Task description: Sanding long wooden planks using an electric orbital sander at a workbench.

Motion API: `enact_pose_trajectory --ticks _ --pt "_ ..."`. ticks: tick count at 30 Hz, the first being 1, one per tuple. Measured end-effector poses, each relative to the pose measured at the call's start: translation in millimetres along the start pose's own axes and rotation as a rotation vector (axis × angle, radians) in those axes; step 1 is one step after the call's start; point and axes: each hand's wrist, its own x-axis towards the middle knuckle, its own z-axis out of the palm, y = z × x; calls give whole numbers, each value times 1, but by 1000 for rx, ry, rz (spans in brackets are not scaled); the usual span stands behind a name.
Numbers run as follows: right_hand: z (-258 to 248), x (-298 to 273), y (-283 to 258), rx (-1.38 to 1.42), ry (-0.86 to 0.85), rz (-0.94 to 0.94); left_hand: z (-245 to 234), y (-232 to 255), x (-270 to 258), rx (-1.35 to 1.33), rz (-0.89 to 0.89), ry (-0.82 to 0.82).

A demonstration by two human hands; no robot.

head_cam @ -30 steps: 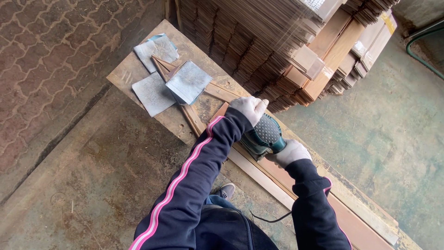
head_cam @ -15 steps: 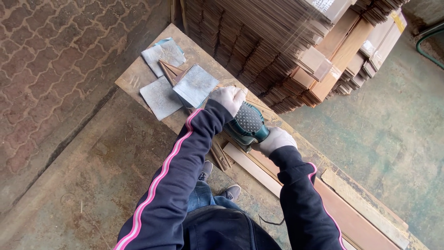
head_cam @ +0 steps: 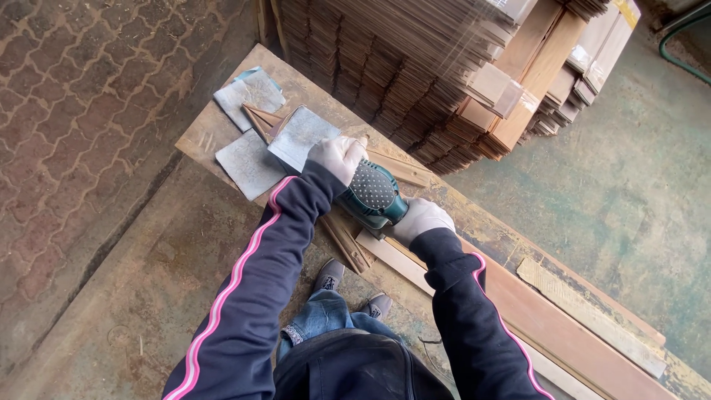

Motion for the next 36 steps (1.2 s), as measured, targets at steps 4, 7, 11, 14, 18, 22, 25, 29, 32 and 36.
enact_pose_trajectory --ticks 4,7,11,14,18,22,25,29,32,36 --pt "-4 -7 13 23 -4 37 22 2 2 4 6 -19" --pt "-1 -13 33 77 4 35 37 20 0 -11 57 -20" --pt "5 -18 62 136 9 74 58 44 -5 49 -37 -107" --pt "10 -22 86 171 -5 91 83 55 -10 46 -55 -114" --pt "18 -30 124 238 -10 126 114 80 -23 13 -43 -97" --pt "28 -36 166 245 -16 176 134 113 -41 -4 -47 -147" --pt "35 -42 196 310 25 120 159 129 -54 -1 62 -62" --pt "43 -48 231 273 -11 187 191 141 -65 -5 115 -24" --pt "52 -51 257 256 -20 199 208 151 -75 25 119 -41" --pt "64 -54 284 322 -18 180 245 146 -86 -8 136 -38"
